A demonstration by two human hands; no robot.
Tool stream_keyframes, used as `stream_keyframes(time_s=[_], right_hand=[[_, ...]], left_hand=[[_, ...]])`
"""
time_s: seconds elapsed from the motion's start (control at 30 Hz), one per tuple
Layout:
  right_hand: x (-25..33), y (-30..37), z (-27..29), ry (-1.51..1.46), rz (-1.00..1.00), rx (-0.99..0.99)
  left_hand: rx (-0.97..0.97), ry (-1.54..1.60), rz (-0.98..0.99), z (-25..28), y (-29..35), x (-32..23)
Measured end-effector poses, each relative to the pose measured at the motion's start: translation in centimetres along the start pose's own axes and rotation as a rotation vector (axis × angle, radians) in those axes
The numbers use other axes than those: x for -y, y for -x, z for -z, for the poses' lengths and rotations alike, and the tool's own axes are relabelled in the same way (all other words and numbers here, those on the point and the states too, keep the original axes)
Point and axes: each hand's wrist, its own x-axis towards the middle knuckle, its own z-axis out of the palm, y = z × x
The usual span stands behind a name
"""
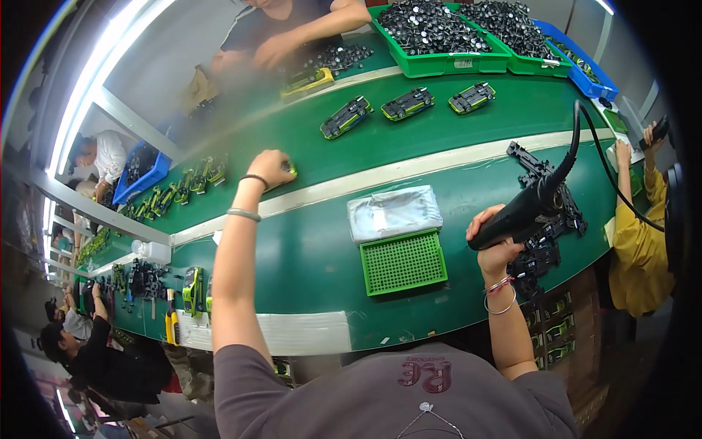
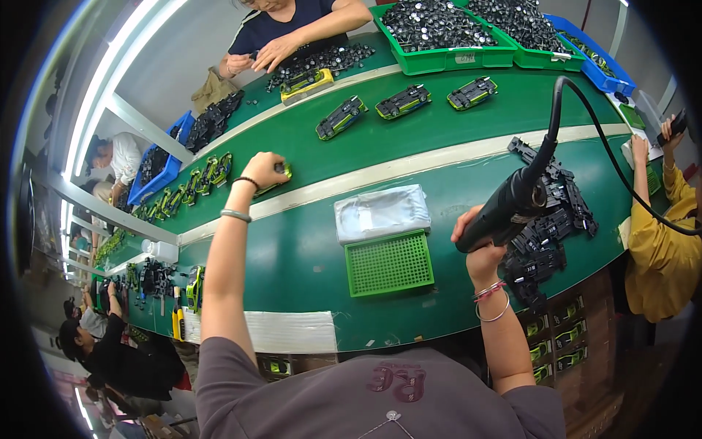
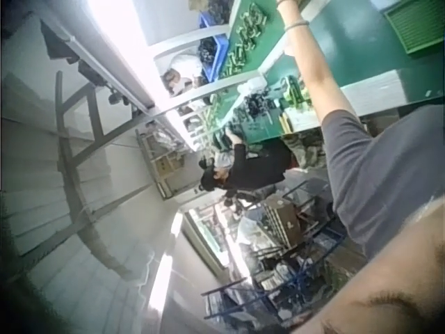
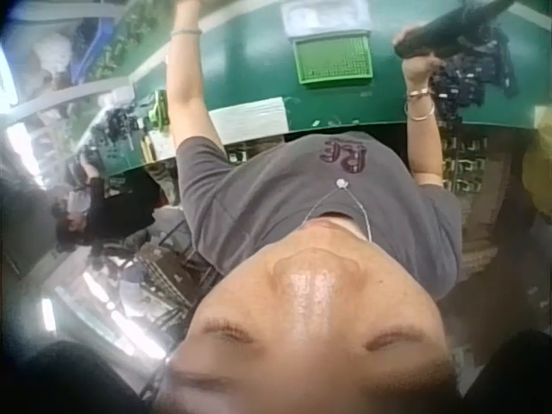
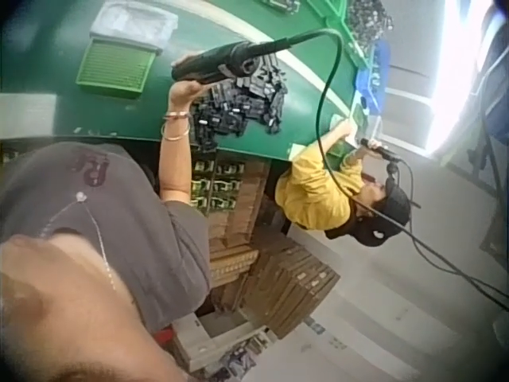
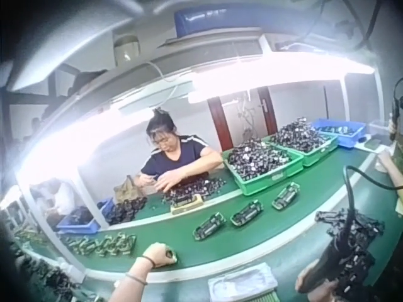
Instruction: The person takes toy cars from a conveyor belt, attaches chassis components and fastens them using an electric screwdriver, and places the assembled toy cars into a packaging tray.
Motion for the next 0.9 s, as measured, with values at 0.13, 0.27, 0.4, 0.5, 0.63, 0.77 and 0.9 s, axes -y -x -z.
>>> stream_keyframes(time_s=[0.13, 0.27, 0.4, 0.5, 0.63, 0.77, 0.9], right_hand=[[0.1, -0.2, 0.2, -0.011, -0.027, -0.008], [0.1, -0.1, -0.7, 0.048, 0.0, -0.047], [0.0, 0.0, -0.7, 0.058, 0.008, -0.001], [0.0, 0.3, -0.7, 0.084, 0.032, 0.006], [-0.1, 0.3, -0.3, 0.073, 0.06, 0.051], [0.4, 0.4, -0.1, 0.115, 0.079, 0.088], [-0.5, 0.4, 0.4, 0.142, 0.076, 0.045]], left_hand=[[-0.247, 0.265, -0.235, 0.5, -3.1, -5.1], [-0.372, 0.345, -0.463, 4.4, -6.1, -12.9], [-0.248, 0.255, -0.633, 2.0, -9.9, -19.9], [-0.147, 0.171, -0.587, 0.1, -10.4, -23.9], [-0.124, 0.047, -0.426, 0.0, -8.1, -20.3], [-0.059, -0.111, -0.15, 0.5, -1.1, -5.7], [-0.166, -0.168, 0.172, 2.5, 12.6, 3.6]])
